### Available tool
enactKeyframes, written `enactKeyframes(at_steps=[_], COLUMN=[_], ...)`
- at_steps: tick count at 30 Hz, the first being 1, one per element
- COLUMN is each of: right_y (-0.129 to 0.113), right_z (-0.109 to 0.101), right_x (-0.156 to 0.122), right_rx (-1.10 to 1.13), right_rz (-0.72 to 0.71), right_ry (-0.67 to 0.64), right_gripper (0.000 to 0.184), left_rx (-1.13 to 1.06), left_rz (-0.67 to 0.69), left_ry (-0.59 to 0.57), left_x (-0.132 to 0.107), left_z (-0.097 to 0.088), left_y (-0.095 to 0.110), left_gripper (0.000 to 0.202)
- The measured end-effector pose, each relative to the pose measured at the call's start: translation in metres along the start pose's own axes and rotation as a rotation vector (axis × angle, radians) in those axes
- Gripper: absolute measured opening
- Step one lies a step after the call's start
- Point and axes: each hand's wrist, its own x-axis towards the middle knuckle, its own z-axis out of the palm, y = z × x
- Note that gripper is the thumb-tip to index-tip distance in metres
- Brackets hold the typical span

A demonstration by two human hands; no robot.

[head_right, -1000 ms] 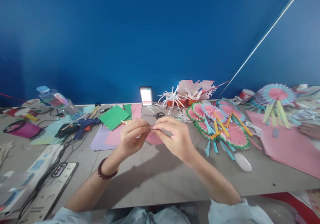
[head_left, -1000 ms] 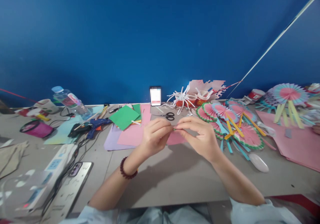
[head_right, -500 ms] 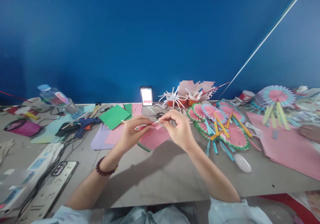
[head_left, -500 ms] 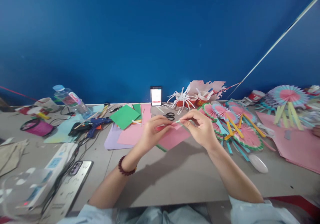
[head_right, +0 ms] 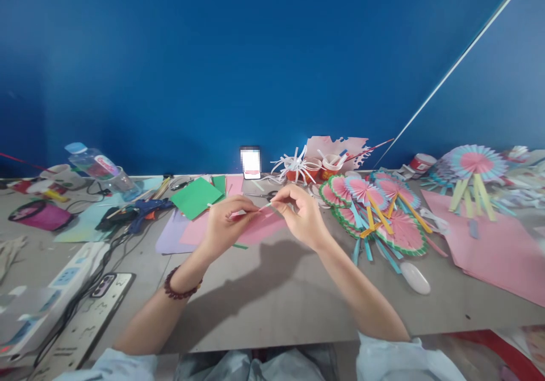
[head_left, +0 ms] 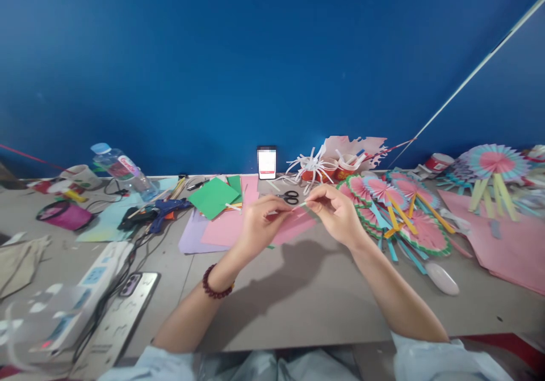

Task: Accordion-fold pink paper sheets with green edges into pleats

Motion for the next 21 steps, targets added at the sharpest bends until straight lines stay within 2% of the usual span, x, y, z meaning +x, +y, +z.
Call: enactKeyframes(at_steps=[3,8,11,16,21], right_y=[-0.003,-0.007,-0.005,0.003,0.008], right_z=[-0.004,-0.007,-0.006,-0.014,-0.019], right_x=[-0.002,-0.002,-0.001,0.003,0.005], right_rx=[-0.075,-0.191,-0.234,-0.213,-0.196], right_rz=[0.007,-0.053,-0.089,-0.106,-0.087], right_ry=[-0.069,-0.178,-0.161,-0.074,-0.065], right_gripper=[0.013,0.021,0.008,0.008,0.008], left_rx=[0.021,0.061,0.079,0.120,0.157], left_rz=[0.004,0.043,0.050,0.034,-0.015], left_ry=[-0.018,-0.032,-0.052,-0.126,-0.190], left_x=[-0.002,-0.006,-0.006,-0.001,0.003], left_z=[-0.001,0.005,0.006,-0.004,-0.013], left_y=[0.001,0.001,0.000,-0.001,-0.001], left_gripper=[0.012,0.013,0.012,0.013,0.014])
